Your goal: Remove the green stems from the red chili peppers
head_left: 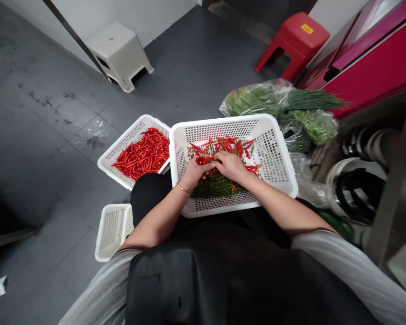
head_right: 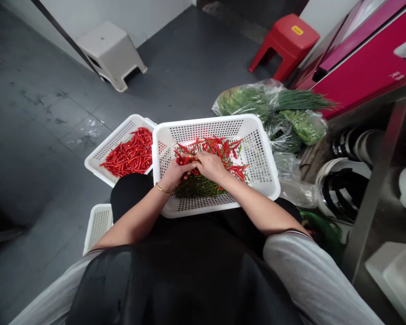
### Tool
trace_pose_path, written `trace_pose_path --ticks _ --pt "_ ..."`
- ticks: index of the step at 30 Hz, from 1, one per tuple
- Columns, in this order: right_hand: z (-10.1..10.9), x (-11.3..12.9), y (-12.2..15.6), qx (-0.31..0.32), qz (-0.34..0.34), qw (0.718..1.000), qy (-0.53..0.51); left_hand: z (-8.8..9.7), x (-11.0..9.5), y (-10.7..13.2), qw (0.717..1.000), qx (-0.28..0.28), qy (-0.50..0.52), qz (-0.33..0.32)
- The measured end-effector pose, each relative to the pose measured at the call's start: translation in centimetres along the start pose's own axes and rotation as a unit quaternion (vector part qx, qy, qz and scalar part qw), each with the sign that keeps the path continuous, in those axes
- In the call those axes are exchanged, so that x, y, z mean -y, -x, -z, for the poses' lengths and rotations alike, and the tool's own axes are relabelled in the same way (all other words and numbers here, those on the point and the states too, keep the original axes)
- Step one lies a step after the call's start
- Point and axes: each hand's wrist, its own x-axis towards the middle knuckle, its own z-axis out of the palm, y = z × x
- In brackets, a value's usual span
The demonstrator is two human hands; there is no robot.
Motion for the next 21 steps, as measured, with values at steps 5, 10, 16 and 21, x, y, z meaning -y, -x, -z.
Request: trace_pose_path --ticks 5,10,16,21 --pt "-1.1 1.1 1.5 -0.001 -0.036 0.998 -0.057 -0.5 0.6 1.3 0.999 0.027 0.024 -0.003" --pt "-0.6 0.8 2.5 0.026 0.046 0.994 -0.096 -0.1 0.3 1.8 0.997 0.014 0.076 0.004" --pt "-0.7 1.9 4.9 0.052 -0.046 0.982 -0.177 0.1 0.0 2.3 0.995 -0.001 0.103 -0.015" --pt "-0.7 3.1 5.1 0.139 0.0 0.983 -0.12 -0.2 0.3 3.2 0.995 -0.005 -0.03 -0.094"
